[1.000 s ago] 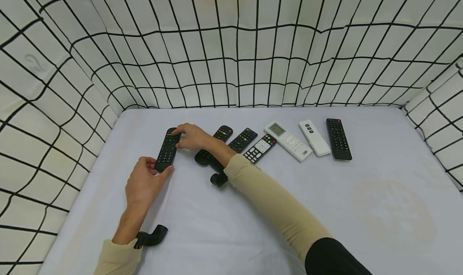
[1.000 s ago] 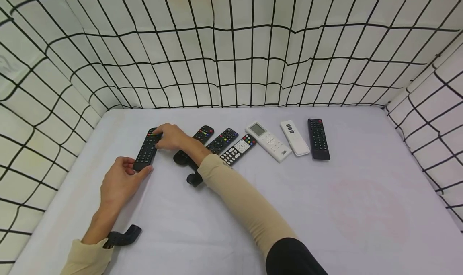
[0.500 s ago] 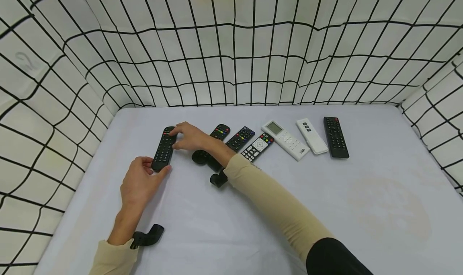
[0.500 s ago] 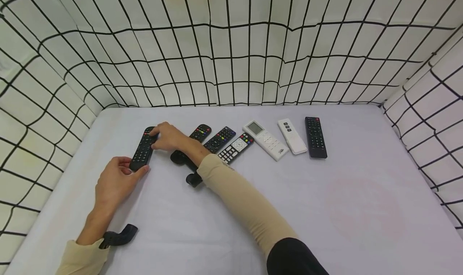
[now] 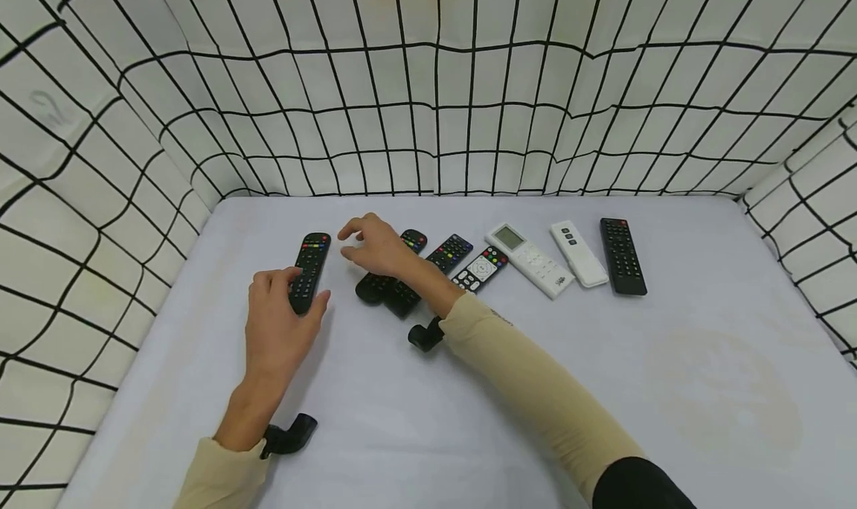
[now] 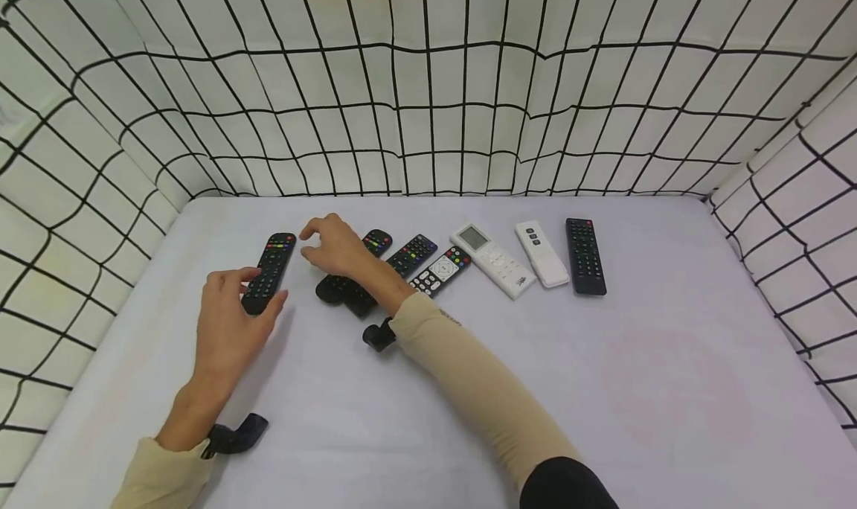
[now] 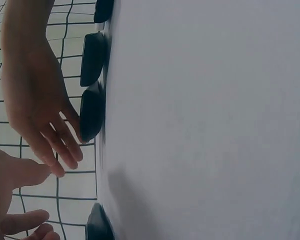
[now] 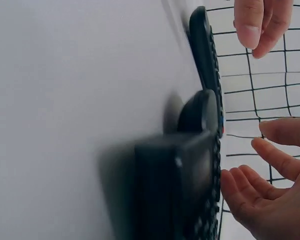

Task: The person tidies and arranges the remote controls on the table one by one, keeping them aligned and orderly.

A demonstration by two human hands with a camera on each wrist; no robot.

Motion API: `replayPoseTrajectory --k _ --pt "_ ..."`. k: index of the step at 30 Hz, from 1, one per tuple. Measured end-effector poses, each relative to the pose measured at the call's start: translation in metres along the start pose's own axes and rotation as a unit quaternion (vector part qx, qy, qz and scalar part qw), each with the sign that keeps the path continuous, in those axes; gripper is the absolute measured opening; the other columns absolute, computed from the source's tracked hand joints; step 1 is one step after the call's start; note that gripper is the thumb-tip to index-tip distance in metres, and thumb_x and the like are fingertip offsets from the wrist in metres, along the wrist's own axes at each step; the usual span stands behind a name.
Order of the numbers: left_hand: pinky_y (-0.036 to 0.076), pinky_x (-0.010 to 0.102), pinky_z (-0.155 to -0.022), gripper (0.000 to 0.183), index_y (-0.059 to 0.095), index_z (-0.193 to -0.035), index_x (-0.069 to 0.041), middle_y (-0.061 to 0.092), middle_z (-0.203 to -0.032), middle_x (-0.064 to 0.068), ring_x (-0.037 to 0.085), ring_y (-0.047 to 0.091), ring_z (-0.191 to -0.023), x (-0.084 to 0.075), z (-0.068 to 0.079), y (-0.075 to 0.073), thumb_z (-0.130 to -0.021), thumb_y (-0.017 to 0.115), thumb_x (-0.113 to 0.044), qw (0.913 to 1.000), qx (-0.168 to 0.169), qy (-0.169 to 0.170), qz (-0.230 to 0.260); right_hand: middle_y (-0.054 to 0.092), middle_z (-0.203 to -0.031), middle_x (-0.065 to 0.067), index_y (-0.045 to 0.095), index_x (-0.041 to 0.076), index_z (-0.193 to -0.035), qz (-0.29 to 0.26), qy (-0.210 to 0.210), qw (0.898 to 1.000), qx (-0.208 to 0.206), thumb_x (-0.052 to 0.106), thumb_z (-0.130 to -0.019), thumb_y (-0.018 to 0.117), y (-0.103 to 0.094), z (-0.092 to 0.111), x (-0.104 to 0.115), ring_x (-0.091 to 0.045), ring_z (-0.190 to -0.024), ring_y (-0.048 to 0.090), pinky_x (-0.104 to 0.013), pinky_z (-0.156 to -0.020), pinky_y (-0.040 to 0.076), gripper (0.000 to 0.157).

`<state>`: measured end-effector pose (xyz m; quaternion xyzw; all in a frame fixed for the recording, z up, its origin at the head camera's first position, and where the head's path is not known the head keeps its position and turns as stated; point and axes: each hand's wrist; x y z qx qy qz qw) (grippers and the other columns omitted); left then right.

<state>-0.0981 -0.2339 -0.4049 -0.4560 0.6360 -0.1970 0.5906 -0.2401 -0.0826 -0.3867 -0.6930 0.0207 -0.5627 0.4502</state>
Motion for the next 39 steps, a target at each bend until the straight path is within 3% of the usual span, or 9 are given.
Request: replayPoseTrajectory --k 5,10,17,29,39 --pt "0.051 0.053 -0.094 0.051 0.057 -0.136 0.003 0.05 -0.13 0.025 0.038 0.054 -0.115 -0.009 0.0 0.011 -0.094 0.077 -0.017 0.9987 0.015 0.044 0.02 0.057 -0.142 -0.019 0.066 0.004 -0.135 -0.02 -0.011 0.999 -0.033 0.018 -0.104 0.063 -0.017 0.012 -0.004 -0.03 -0.133 0.058 -0.039 -0.104 0.053 0.033" --pt "0.053 0.051 -0.09 0.048 0.059 -0.133 0.004 0.052 -0.13 0.023 0.038 0.059 -0.112 -0.015 0.0 0.02 -0.092 0.078 -0.015 0.9958 0.036 0.08 0.024 0.059 -0.139 -0.016 0.067 0.004 -0.133 -0.026 0.004 0.996 -0.08 0.018 -0.104 0.063 -0.035 0.027 -0.015 -0.029 -0.131 0.058 -0.04 -0.102 0.054 0.031" --pt "0.054 0.052 -0.09 0.051 0.058 -0.136 0.001 0.053 -0.133 0.021 0.036 0.06 -0.116 -0.019 -0.001 0.025 -0.094 0.077 -0.02 0.9936 0.073 0.083 0.025 0.059 -0.142 -0.014 0.067 0.004 -0.132 -0.012 0.023 0.992 -0.124 0.016 -0.104 0.063 -0.055 0.042 -0.032 -0.03 -0.131 0.058 -0.043 -0.104 0.052 0.03" --pt "0.052 0.052 -0.097 0.058 0.053 -0.143 -0.002 0.054 -0.139 0.019 0.036 0.06 -0.121 -0.022 -0.002 0.034 -0.095 0.077 -0.023 0.9895 0.132 0.051 0.029 0.063 -0.14 -0.015 0.065 0.005 -0.133 0.002 0.064 0.992 -0.11 0.014 -0.103 0.063 -0.068 0.048 -0.051 -0.03 -0.132 0.059 -0.043 -0.11 0.05 0.031" --pt "0.052 0.051 -0.095 0.063 0.05 -0.147 0.0 0.057 -0.137 0.022 0.036 0.061 -0.116 -0.024 -0.001 0.036 -0.094 0.077 -0.019 0.9877 0.146 0.05 0.024 0.065 -0.138 -0.016 0.064 0.003 -0.134 -0.01 0.092 0.993 -0.077 0.012 -0.102 0.064 -0.066 0.044 -0.057 -0.03 -0.133 0.059 -0.043 -0.113 0.049 0.033"
Point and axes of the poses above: each hand's wrist, its own z-axis away from the middle knuckle, its own y-axis out of the palm, x = y × z
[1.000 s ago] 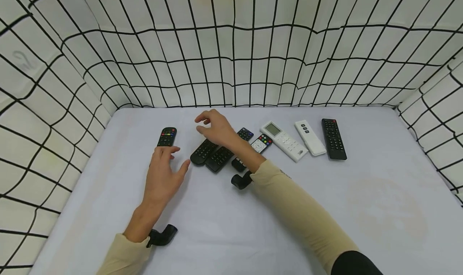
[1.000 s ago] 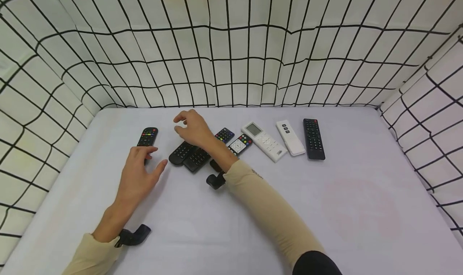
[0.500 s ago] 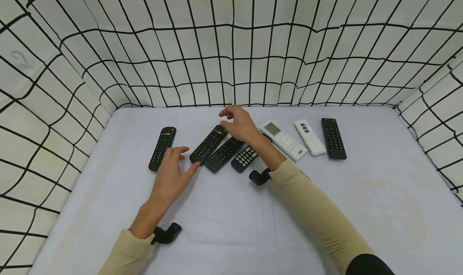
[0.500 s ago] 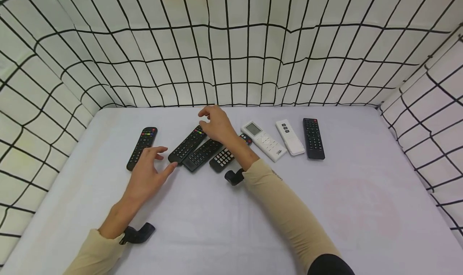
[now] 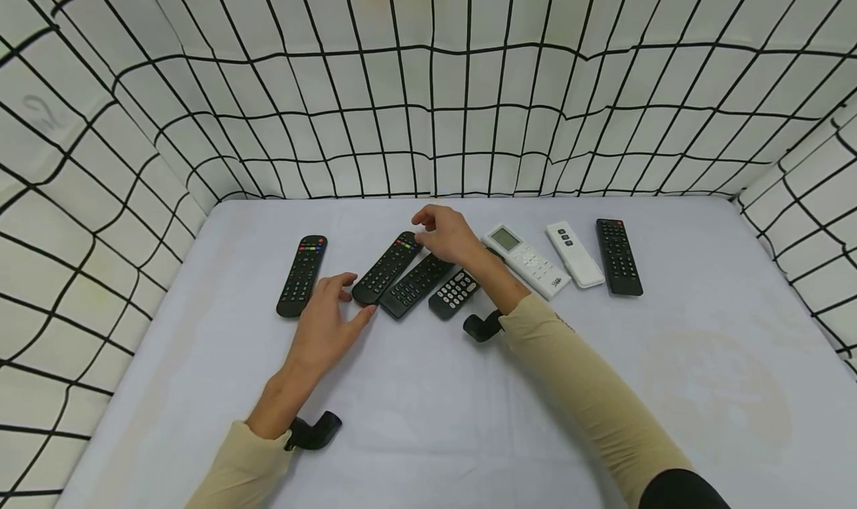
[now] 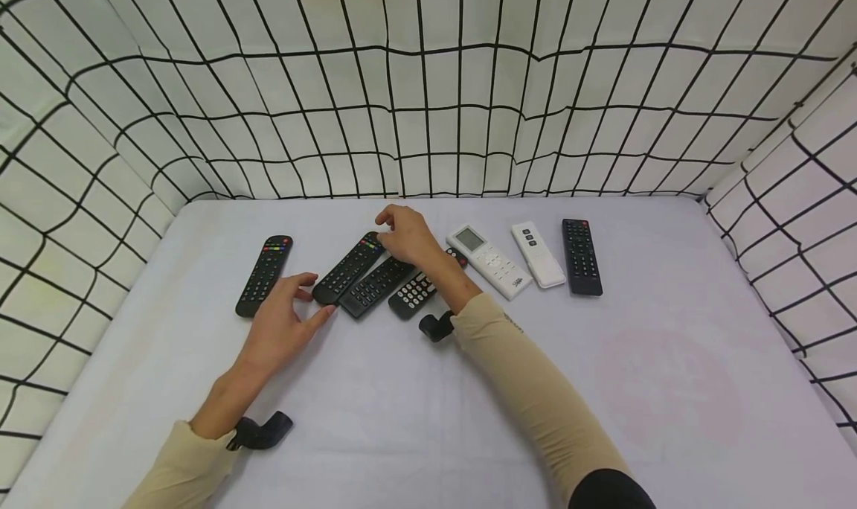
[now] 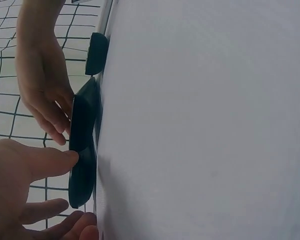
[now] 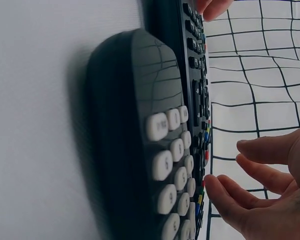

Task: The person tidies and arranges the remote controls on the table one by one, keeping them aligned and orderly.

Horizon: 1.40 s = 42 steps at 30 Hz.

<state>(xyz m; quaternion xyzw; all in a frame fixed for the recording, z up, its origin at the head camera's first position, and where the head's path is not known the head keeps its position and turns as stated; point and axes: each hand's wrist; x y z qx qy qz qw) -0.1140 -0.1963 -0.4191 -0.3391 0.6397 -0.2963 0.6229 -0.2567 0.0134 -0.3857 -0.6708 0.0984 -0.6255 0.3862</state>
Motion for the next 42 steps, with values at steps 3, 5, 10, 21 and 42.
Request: replayPoseTrajectory --k 3,5,10,21,42 --pt "0.052 0.05 -0.094 0.063 0.049 -0.147 0.001 0.058 -0.135 0.023 0.035 0.061 -0.115 -0.001 -0.001 0.0 -0.093 0.078 -0.017 1.0 -0.001 0.006 -0.004 0.065 -0.138 -0.016 0.064 0.003 -0.135 0.001 0.002 1.0 0.007 0.011 -0.103 0.064 0.001 -0.001 -0.001 -0.031 -0.133 0.059 -0.043 -0.114 0.048 0.033" --pt "0.052 0.049 -0.093 0.064 0.05 -0.147 0.001 0.059 -0.134 0.023 0.035 0.061 -0.114 -0.001 -0.001 0.001 -0.093 0.078 -0.016 0.9999 -0.001 0.009 -0.005 0.065 -0.138 -0.016 0.063 0.003 -0.135 0.003 0.003 1.0 0.009 0.011 -0.103 0.064 0.001 -0.001 -0.001 -0.031 -0.133 0.059 -0.043 -0.114 0.048 0.033" --pt "0.051 0.049 -0.093 0.064 0.05 -0.146 0.002 0.06 -0.131 0.023 0.034 0.061 -0.112 -0.003 -0.002 0.001 -0.092 0.079 -0.015 0.9999 -0.004 0.013 -0.003 0.064 -0.138 -0.017 0.063 0.004 -0.135 0.017 0.007 1.0 0.016 0.013 -0.103 0.064 0.004 -0.004 0.0 -0.03 -0.133 0.059 -0.042 -0.113 0.049 0.033" --pt "0.05 0.047 -0.093 0.061 0.052 -0.144 0.002 0.062 -0.13 0.022 0.034 0.061 -0.111 -0.003 -0.004 0.003 -0.091 0.08 -0.012 0.9998 -0.01 0.019 0.004 0.066 -0.136 -0.016 0.063 0.004 -0.136 0.019 0.014 0.999 0.026 0.013 -0.103 0.064 0.009 -0.003 0.002 -0.029 -0.131 0.061 -0.041 -0.112 0.05 0.034" --pt "0.051 0.049 -0.093 0.065 0.055 -0.143 0.002 0.063 -0.124 0.023 0.036 0.065 -0.11 -0.003 -0.002 0.004 -0.086 0.085 -0.011 0.9997 -0.02 0.008 0.008 0.063 -0.143 -0.014 0.059 0.004 -0.139 0.006 -0.014 1.0 0.018 0.012 -0.103 0.065 0.018 -0.003 0.005 -0.029 -0.133 0.061 -0.039 -0.111 0.051 0.038"
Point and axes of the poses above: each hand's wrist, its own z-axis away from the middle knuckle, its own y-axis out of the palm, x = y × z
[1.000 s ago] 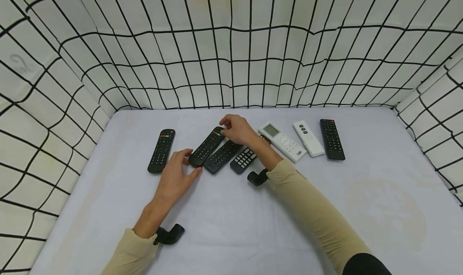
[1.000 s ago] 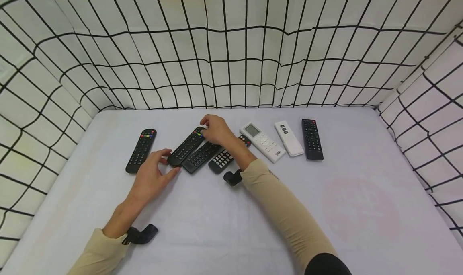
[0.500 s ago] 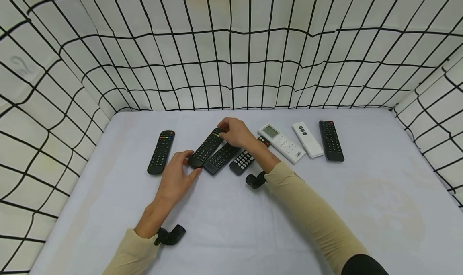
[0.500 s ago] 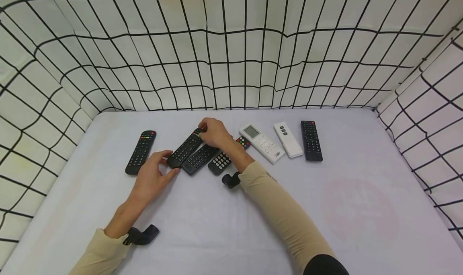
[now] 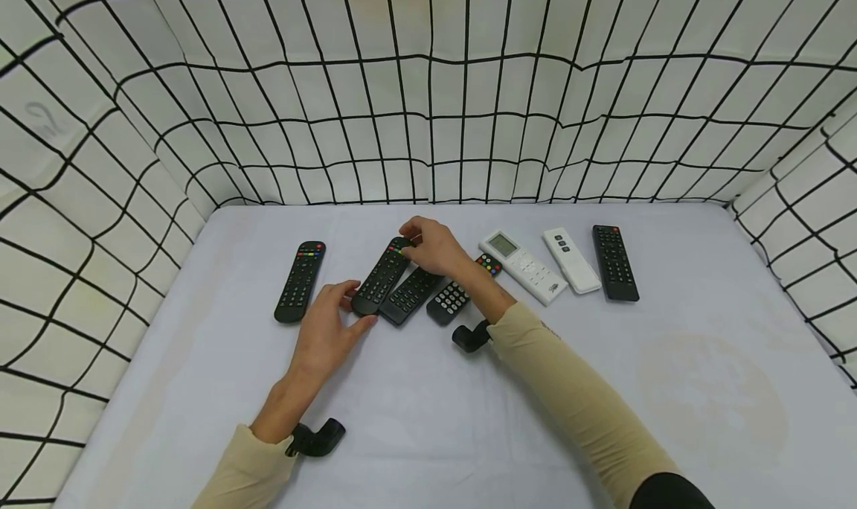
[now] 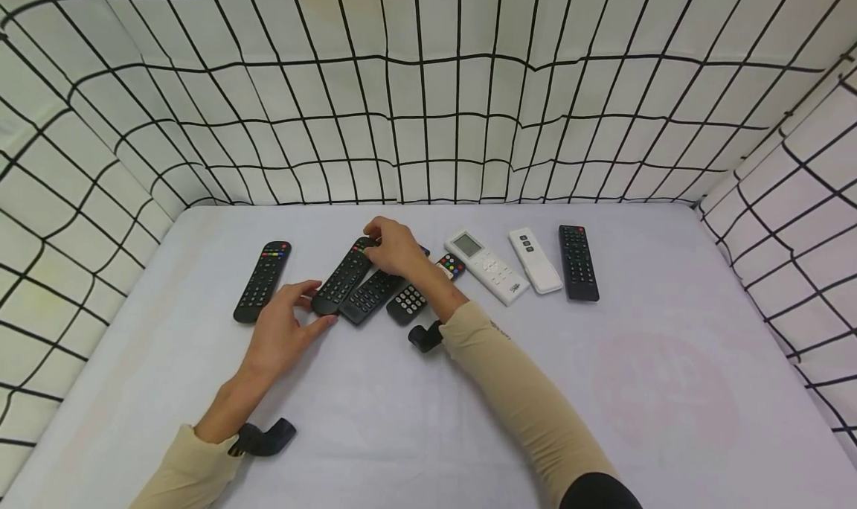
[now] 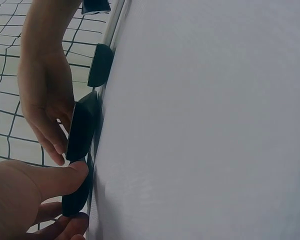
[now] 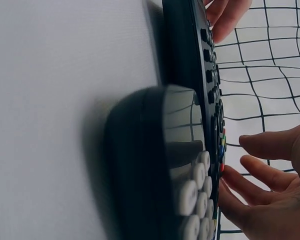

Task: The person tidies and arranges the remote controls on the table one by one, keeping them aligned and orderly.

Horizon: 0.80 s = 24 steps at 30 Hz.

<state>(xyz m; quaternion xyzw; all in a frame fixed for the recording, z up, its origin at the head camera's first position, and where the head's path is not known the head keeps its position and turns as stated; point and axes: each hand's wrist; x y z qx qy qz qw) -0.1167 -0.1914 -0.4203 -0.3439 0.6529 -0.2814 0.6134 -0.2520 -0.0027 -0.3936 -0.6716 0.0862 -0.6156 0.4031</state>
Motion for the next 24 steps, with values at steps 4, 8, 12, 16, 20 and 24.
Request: replayPoseTrajectory --k 4,8,12,16,20,24 --pt "0.05 0.045 -0.087 0.065 0.056 -0.142 0.002 0.063 -0.123 0.022 0.035 0.065 -0.107 -0.001 0.002 0.0 -0.086 0.086 -0.013 1.0 -0.005 -0.002 -0.007 0.063 -0.143 -0.013 0.06 0.005 -0.138 -0.004 -0.009 1.0 -0.007 0.012 -0.102 0.066 0.002 -0.001 0.001 -0.029 -0.133 0.061 -0.04 -0.112 0.05 0.037" --pt "0.047 0.04 -0.08 0.065 0.057 -0.143 0.001 0.063 -0.124 0.022 0.033 0.064 -0.102 -0.002 0.003 -0.001 -0.086 0.085 -0.014 0.9999 -0.004 -0.009 -0.011 0.066 -0.139 -0.013 0.063 0.005 -0.135 -0.005 -0.012 1.0 -0.013 0.013 -0.101 0.067 0.005 -0.002 0.002 -0.029 -0.132 0.062 -0.041 -0.113 0.049 0.034" --pt "0.045 0.038 -0.079 0.065 0.057 -0.143 0.002 0.063 -0.125 0.022 0.033 0.062 -0.101 -0.002 0.004 -0.002 -0.086 0.085 -0.013 0.9998 -0.002 -0.018 -0.006 0.068 -0.136 -0.013 0.066 0.007 -0.133 -0.002 -0.014 1.0 -0.018 0.013 -0.101 0.069 0.008 -0.004 0.003 -0.028 -0.132 0.062 -0.042 -0.114 0.048 0.033" --pt "0.045 0.038 -0.079 0.065 0.057 -0.142 0.002 0.062 -0.125 0.023 0.034 0.063 -0.104 -0.002 0.005 -0.003 -0.086 0.085 -0.013 0.9998 -0.004 -0.018 -0.001 0.069 -0.135 -0.013 0.068 0.008 -0.132 0.002 -0.014 1.0 -0.021 0.014 -0.1 0.07 0.01 -0.007 0.003 -0.028 -0.131 0.062 -0.042 -0.113 0.048 0.032" --pt "0.045 0.037 -0.078 0.064 0.058 -0.141 0.002 0.063 -0.124 0.023 0.034 0.064 -0.104 -0.001 0.006 -0.004 -0.085 0.086 -0.013 0.9998 -0.011 -0.015 0.004 0.07 -0.134 -0.012 0.07 0.009 -0.129 -0.004 -0.011 1.0 -0.019 0.015 -0.098 0.073 0.013 -0.009 0.004 -0.028 -0.13 0.062 -0.042 -0.113 0.048 0.032" --pt "0.046 0.038 -0.078 0.064 0.059 -0.14 0.002 0.063 -0.123 0.024 0.035 0.065 -0.105 0.0 0.008 -0.005 -0.085 0.087 -0.014 0.9997 -0.018 -0.017 0.008 0.069 -0.135 -0.012 0.072 0.009 -0.128 -0.016 -0.006 1.0 -0.014 0.014 -0.096 0.075 0.016 -0.011 0.006 -0.028 -0.13 0.062 -0.042 -0.114 0.047 0.033"
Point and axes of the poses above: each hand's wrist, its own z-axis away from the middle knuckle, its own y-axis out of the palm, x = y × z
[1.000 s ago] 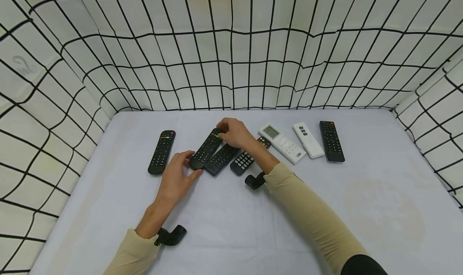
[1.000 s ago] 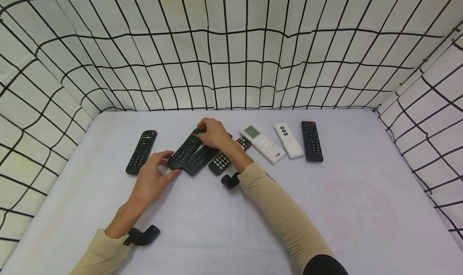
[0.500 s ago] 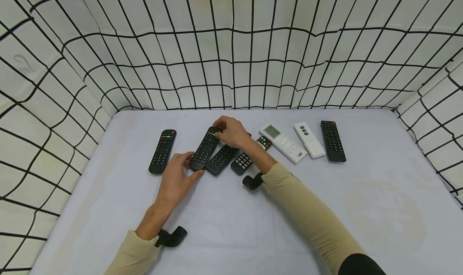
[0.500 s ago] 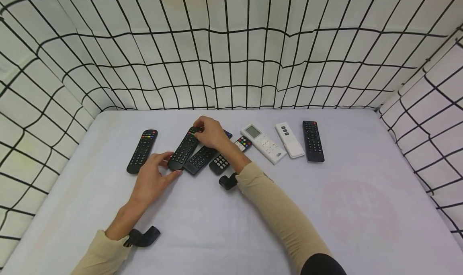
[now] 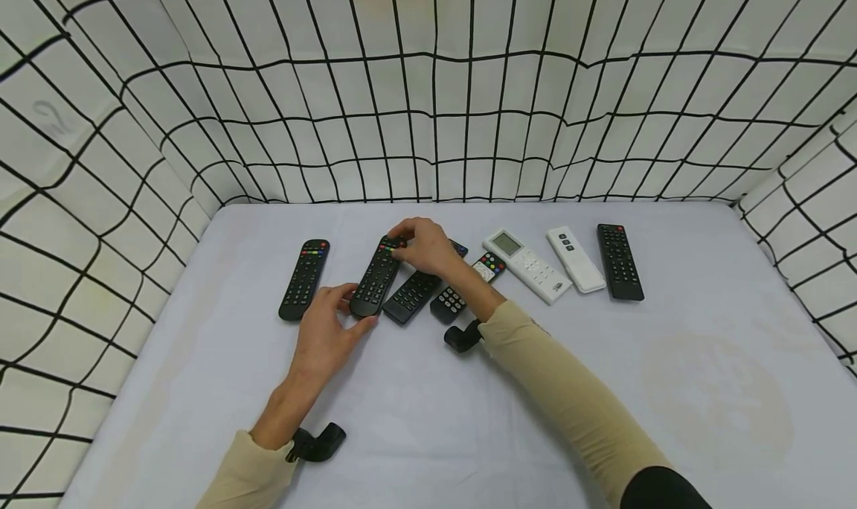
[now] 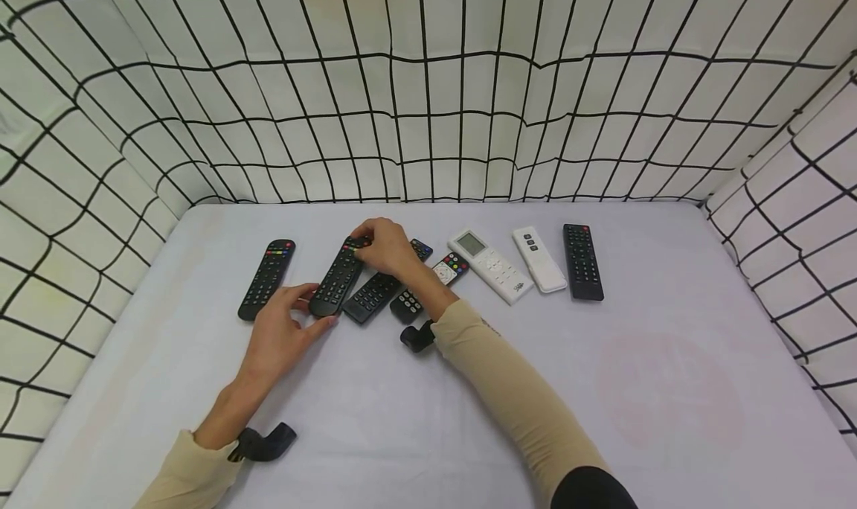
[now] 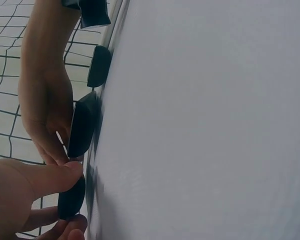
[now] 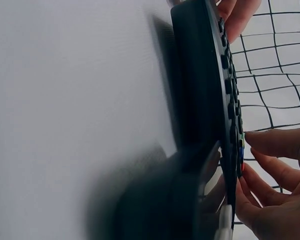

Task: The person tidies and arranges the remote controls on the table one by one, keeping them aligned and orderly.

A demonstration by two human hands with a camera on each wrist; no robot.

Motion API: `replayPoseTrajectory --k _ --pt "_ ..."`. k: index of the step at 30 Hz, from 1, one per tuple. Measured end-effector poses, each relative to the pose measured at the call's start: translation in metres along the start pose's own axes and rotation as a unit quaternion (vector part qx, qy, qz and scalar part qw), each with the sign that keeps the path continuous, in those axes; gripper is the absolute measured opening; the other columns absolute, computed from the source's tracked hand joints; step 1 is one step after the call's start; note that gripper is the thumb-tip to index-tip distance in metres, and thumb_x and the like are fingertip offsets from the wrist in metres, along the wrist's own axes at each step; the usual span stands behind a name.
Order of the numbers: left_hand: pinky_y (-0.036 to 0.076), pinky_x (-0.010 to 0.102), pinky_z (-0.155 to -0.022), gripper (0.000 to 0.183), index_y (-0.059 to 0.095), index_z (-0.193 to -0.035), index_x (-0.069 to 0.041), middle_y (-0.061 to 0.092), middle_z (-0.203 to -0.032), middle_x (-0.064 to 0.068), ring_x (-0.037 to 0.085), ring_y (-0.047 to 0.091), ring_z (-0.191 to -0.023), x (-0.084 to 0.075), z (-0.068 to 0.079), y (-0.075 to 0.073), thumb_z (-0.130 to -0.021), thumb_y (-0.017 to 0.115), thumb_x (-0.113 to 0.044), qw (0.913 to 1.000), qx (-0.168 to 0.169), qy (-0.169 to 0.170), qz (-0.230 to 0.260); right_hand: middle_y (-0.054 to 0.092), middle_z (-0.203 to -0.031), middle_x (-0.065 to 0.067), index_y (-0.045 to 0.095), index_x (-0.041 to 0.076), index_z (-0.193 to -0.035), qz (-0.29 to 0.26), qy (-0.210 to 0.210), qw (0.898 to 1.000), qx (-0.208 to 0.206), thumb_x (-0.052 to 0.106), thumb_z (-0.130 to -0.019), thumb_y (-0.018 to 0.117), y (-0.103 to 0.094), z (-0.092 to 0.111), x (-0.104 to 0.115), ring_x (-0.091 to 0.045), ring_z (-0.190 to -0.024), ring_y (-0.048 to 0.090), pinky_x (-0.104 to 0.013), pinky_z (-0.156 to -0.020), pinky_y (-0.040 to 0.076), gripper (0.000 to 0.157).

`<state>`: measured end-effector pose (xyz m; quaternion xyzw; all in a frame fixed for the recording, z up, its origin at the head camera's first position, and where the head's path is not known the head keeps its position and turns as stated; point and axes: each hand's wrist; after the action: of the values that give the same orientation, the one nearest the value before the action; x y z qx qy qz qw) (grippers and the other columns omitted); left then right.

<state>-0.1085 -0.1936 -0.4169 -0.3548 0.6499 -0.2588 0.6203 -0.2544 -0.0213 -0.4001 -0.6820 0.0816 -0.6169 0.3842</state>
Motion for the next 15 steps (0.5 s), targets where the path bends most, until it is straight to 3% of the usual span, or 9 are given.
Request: replayPoseTrajectory --k 15 --pt "0.048 0.046 -0.087 0.063 0.059 -0.138 0.001 0.062 -0.12 0.023 0.036 0.065 -0.106 0.0001 0.0033 -0.002 -0.084 0.087 -0.015 0.9998 -0.003 -0.02 -0.003 0.066 -0.14 -0.013 0.064 0.007 -0.136 -0.021 -0.007 1.0 0.011 0.008 -0.094 0.075 0.0098 -0.0024 0.0069 -0.028 -0.136 0.058 -0.041 -0.117 0.044 0.043"
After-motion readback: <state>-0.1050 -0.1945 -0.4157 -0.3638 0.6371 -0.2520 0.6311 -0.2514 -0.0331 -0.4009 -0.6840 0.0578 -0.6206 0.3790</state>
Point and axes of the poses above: each hand's wrist, its own z-axis away from the middle knuckle, its own y-axis out of the palm, x = y × z
